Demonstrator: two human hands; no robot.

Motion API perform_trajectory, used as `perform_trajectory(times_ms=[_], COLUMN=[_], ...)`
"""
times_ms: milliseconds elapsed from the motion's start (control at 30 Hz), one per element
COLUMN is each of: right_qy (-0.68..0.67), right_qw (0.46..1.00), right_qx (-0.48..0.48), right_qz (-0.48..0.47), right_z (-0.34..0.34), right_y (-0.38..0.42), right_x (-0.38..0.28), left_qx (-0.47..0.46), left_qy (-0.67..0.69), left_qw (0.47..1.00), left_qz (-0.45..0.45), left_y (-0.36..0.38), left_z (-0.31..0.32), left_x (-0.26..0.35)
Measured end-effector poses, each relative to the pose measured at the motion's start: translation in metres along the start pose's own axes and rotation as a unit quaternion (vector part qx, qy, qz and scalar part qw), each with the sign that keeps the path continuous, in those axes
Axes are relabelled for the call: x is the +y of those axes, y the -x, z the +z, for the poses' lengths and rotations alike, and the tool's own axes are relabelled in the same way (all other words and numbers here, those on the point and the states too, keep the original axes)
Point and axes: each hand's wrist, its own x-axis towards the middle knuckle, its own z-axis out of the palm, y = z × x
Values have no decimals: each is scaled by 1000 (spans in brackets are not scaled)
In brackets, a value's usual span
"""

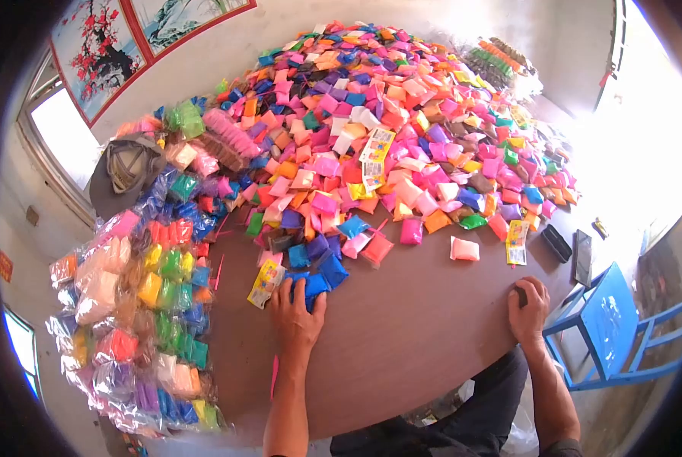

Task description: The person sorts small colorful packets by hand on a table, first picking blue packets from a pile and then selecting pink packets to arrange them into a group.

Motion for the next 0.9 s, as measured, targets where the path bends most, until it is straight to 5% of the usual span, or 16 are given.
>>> perform_trajectory(times_ms=[900], right_qy=[12], right_qw=[1000], right_qx=[-16], right_qz=[-14], right_z=[0], right_y=[-3], right_x=[2], left_qx=[-137], left_qy=[178], left_qw=[973], left_qz=[56], left_y=[63], left_z=[-42], left_x=[63])
